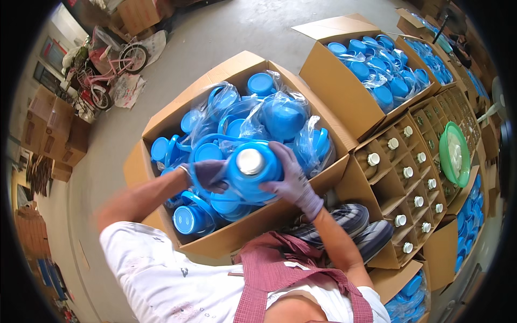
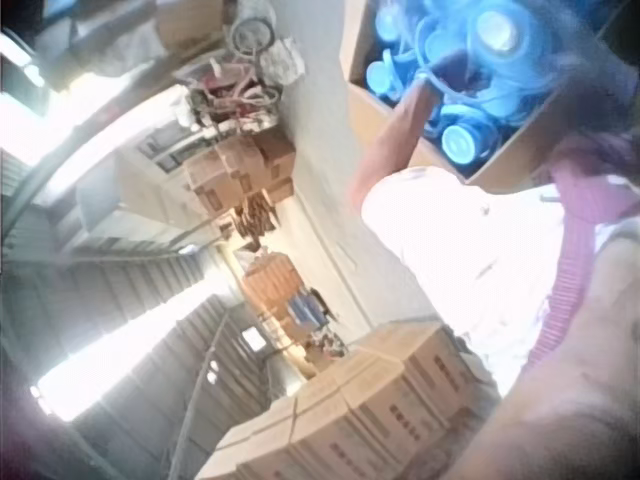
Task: The person assembles blue water bottles by inserting glass inner bottles into blue plastic outer shells, screwing on white caps, and placing the completed units into cardboard boxes. The person also arranges glass bottles in a divided box and handles plastic bags.
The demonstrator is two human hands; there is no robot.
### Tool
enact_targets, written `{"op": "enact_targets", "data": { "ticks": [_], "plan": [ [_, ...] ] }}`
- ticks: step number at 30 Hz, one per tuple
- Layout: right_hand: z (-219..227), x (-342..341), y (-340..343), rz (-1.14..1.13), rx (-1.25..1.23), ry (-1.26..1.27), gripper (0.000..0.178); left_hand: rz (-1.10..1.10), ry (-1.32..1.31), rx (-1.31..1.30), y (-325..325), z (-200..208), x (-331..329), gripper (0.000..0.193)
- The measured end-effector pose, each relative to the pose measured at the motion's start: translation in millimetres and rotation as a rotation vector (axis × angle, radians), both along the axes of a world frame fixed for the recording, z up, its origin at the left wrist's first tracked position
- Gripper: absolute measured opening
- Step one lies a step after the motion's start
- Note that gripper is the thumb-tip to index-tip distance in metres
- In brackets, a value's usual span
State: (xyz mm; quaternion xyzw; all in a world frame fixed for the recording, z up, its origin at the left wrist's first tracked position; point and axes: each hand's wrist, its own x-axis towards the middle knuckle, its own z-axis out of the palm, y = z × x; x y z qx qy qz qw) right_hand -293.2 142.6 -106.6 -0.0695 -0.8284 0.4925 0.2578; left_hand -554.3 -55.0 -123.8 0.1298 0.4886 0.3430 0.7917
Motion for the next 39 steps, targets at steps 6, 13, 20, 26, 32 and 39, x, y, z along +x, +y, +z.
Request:
{"op": "enact_targets", "data": {
  "ticks": [6, 13, 20, 26, 32, 39],
  "plan": [
    [-54.2, 24.1, 24.1, -0.089, -0.158, -0.135, 0.108, 0.187, 0.201, 0.203, 32.9, -22.1, 49.0, 0.052],
    [-72.4, 21.5, 2.4, 0.086, 0.003, -0.074, 0.054, 0.117, 1.179, 0.198, 75.8, 22.9, 41.2, 0.060],
    [-66.7, 24.6, -21.7, 0.095, 0.566, -0.458, 0.033, 0.102, 2.061, -0.083, 106.8, -36.0, 32.6, 0.089],
    [-54.4, 51.9, -7.9, -0.041, 0.085, -0.023, 0.044, 0.529, 1.750, 0.438, 103.2, 11.1, 17.3, 0.062],
    [44.2, 79.9, 30.4, -0.368, 0.407, 0.110, 0.093, 0.505, 1.102, 0.817, 130.5, 236.2, 89.3, 0.042],
    [223.3, 126.6, 34.4, -0.430, -0.061, 0.566, 0.092, -0.133, 0.676, 1.798, 163.5, 380.6, 206.7, 0.038]
  ]
}}
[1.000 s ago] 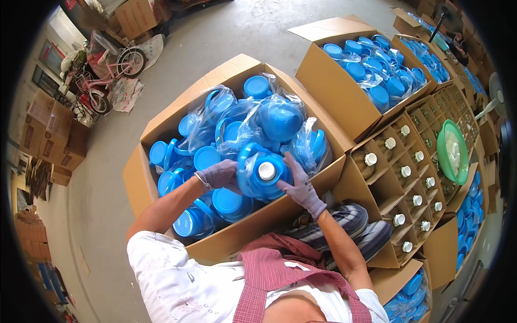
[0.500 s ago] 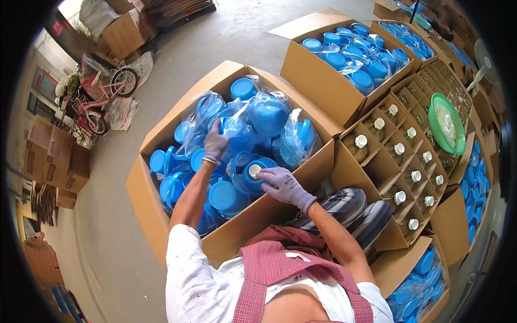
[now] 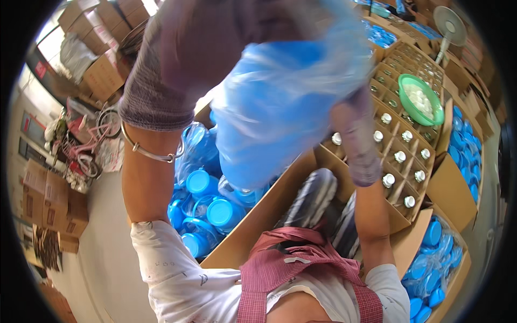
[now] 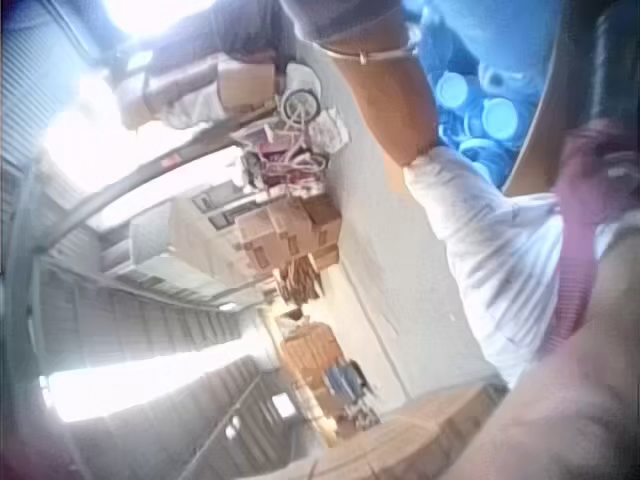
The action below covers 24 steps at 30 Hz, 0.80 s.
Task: The person assembles blue water bottles by inserting glass inner bottles into blue plastic outer shells, screwing on white caps, and placing the completed units into cardboard boxes. The person also arranges glass bottles in a divided box and handles plastic bags.
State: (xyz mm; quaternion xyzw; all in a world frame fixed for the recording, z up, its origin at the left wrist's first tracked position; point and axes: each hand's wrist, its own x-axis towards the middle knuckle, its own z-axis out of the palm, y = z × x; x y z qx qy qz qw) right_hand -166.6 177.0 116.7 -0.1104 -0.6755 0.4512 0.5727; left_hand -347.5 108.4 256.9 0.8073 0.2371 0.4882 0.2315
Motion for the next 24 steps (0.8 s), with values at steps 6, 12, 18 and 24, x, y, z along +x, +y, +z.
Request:
{"op": "enact_targets", "data": {
  "ticks": [6, 12, 18, 24],
  "plan": [
    [-13.5, 118.1, 10.7, -0.173, -0.146, -0.002, 0.051, -0.637, -0.243, -0.485, 61.8, -23.6, 91.4, 0.073],
    [-124.3, 179.3, -12.1, -0.302, -0.481, -0.055, 0.042, -0.892, -0.094, -0.463, 109.6, -118.2, 95.7, 0.051],
    [-186.0, 216.7, -25.1, -0.256, -0.689, -0.159, 0.051, -0.243, -0.179, -0.630, 136.8, -230.4, 109.8, 0.052],
    [-268.4, 229.1, -112.9, 0.188, -0.968, -0.259, 0.078, -0.265, -0.295, -0.940, 157.5, -266.4, 132.3, 0.068]
  ]
}}
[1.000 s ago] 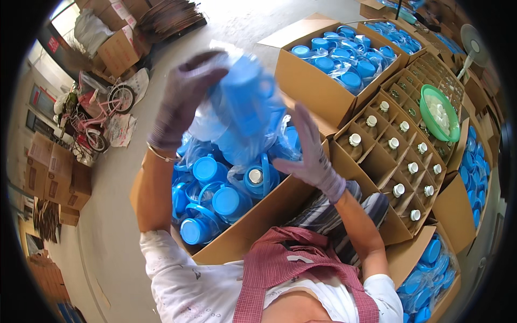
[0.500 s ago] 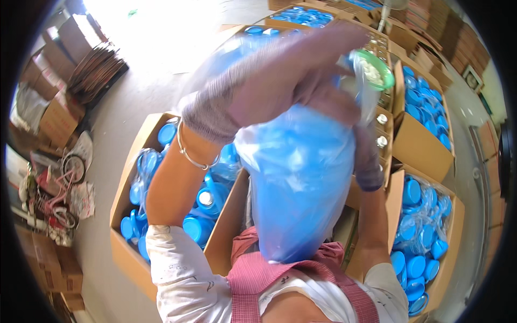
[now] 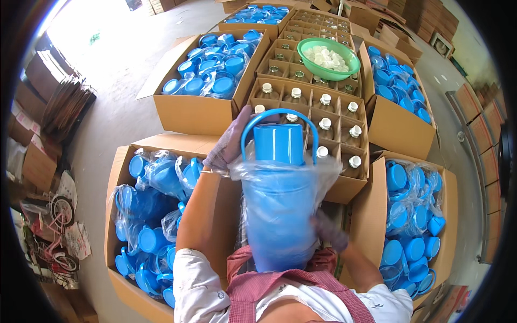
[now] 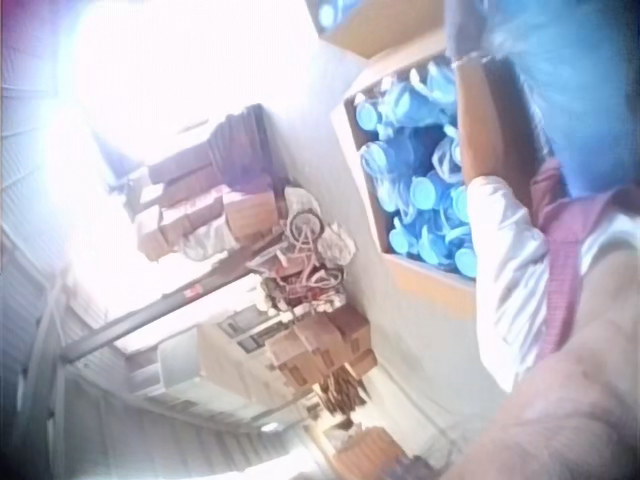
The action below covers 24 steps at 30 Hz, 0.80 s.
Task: The person assembles blue water bottles by inserting glass inner bottles into blue plastic outer shells, screwing on white caps, and placing the completed units into cardboard boxes. The person also arranges glass bottles in a divided box and handles plastic bags.
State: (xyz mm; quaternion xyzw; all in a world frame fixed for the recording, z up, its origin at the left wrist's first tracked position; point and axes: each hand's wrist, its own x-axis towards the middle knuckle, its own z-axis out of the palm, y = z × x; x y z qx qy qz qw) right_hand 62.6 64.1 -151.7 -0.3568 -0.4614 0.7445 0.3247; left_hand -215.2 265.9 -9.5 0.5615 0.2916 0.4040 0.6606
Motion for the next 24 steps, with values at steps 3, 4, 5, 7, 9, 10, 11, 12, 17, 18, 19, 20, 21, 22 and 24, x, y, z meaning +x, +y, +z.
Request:
{"op": "enact_targets", "data": {
  "ticks": [3, 4, 5, 7, 9, 10, 11, 12, 17, 18, 19, 20, 21, 22, 24],
  "plan": [
    [24.3, -11.3, -59.1, 0.064, 0.077, -0.395, 0.084, 0.003, -0.021, -0.135, 7.3, -19.6, -7.1, 0.069],
    [22.1, 2.2, -63.0, 0.171, 0.133, -0.402, 0.080, -0.019, 0.071, -0.064, 6.3, -24.4, -12.0, 0.070],
    [20.7, 25.6, -60.4, 0.184, 0.094, -0.460, 0.073, -0.031, 0.030, -0.083, 3.4, -24.6, -8.3, 0.070],
    [18.5, 75.1, -38.1, 0.124, -0.070, -0.610, 0.055, -0.052, -0.049, -0.106, -8.9, -12.0, 10.3, 0.071],
    [32.8, 92.0, 19.1, -0.436, 0.253, -0.306, 0.039, -0.084, -0.078, 0.174, -13.8, 0.7, 24.5, 0.070],
    [57.9, 81.1, 45.5, -0.563, 0.332, -0.288, 0.050, -0.116, -0.144, 0.085, -11.7, -0.2, 25.3, 0.070],
    [74.3, 70.7, 72.9, -0.556, 0.375, -0.262, 0.055, -0.145, -0.212, -0.001, -10.8, 0.4, 25.6, 0.069],
    [88.4, 57.1, 95.0, -0.541, 0.422, -0.234, 0.060, -0.055, -0.047, -0.193, -6.3, -6.2, 23.2, 0.064],
    [124.9, -37.9, 143.4, -0.373, 0.672, -0.309, 0.062, 0.143, -0.015, 0.005, -17.2, -16.5, 36.3, 0.071],
    [129.2, -36.4, 156.5, -0.295, 0.660, -0.251, 0.062, 0.242, -0.025, 0.100, -21.0, -11.2, 31.0, 0.070],
    [133.5, -28.6, 166.6, -0.208, 0.640, -0.183, 0.062, 0.350, -0.021, 0.190, -31.6, -0.7, 18.4, 0.069],
    [133.5, -20.9, 166.9, -0.200, 0.589, -0.172, 0.064, 0.513, 0.007, 0.258, -43.0, 3.3, -2.8, 0.068],
    [132.6, -15.3, 162.3, -0.198, 0.530, -0.169, 0.066, 0.664, 0.043, 0.321, -57.8, 0.6, -24.3, 0.067],
    [138.6, -13.8, 148.2, -0.199, 0.491, -0.236, 0.069, 0.824, 0.099, 0.419, -77.1, -2.8, -53.3, 0.065],
    [130.5, -12.0, 123.7, -0.208, 0.483, -0.324, 0.077, 1.227, 0.492, 0.572, -122.7, -37.0, -131.0, 0.062]
  ]
}}
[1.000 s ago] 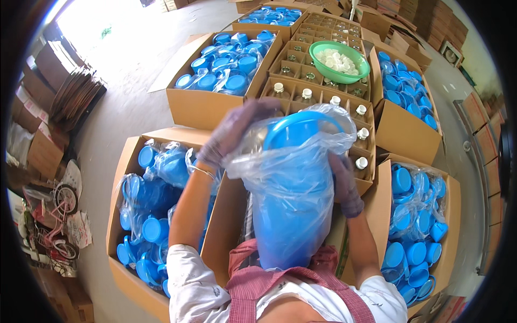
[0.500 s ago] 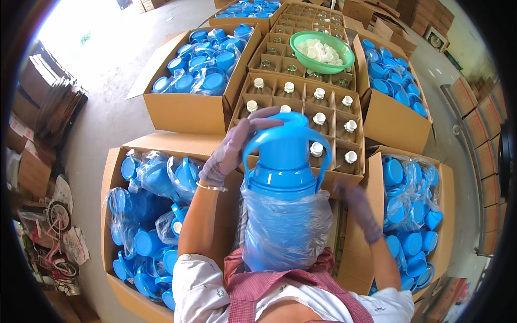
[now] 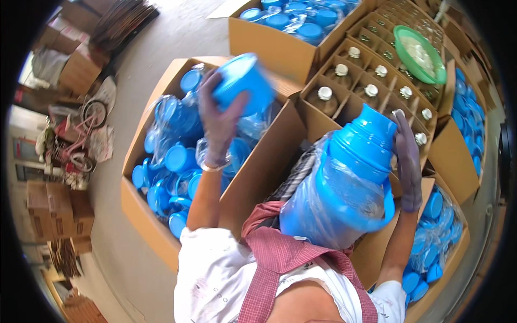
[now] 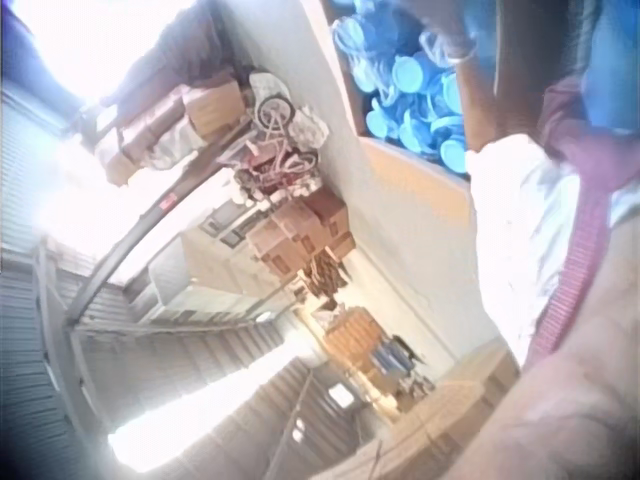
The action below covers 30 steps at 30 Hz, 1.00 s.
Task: The person assembles blue water bottles by inserting glass inner bottles into blue plastic outer shells, screwing on white caps, and placing the completed units into cardboard boxes. The person also arranges glass bottles in a divided box and handles plastic bags.
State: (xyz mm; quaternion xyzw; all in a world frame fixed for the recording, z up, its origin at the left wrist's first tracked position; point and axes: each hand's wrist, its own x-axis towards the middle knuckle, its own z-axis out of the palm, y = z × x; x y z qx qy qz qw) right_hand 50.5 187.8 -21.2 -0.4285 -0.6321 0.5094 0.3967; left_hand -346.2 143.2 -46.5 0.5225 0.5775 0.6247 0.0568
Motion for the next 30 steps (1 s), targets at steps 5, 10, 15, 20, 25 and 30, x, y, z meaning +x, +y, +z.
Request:
{"op": "enact_targets", "data": {
  "ticks": [5, 10, 15, 20, 25, 30],
  "plan": [
    [-36.2, -12.0, -38.2, -0.173, -0.134, 0.184, 0.073, 0.500, 0.385, -0.293, -134.6, -101.1, -72.4, 0.043],
    [-45.8, 1.0, -30.3, -0.153, -0.202, 0.214, 0.064, 0.232, 0.587, -0.724, -149.2, -139.5, -51.0, 0.042],
    [-34.3, 16.8, -6.0, -0.045, -0.083, 0.213, 0.068, 0.187, 0.836, -0.813, -53.4, -61.1, -31.6, 0.023],
    [-9.1, -20.9, 13.7, -0.108, 0.061, -0.099, 0.086, -0.911, -0.312, -0.574, 74.7, -17.5, 131.2, 0.042],
    [-31.3, 20.5, 33.2, -0.097, 0.165, -0.153, 0.085, -1.084, -0.138, -0.781, 83.8, 7.0, 190.3, 0.049],
    [-2.3, 0.5, 32.7, -0.218, -0.103, 0.075, 0.086, -1.234, -0.527, -0.809, 103.4, -12.0, 188.3, 0.061]
  ]
}}
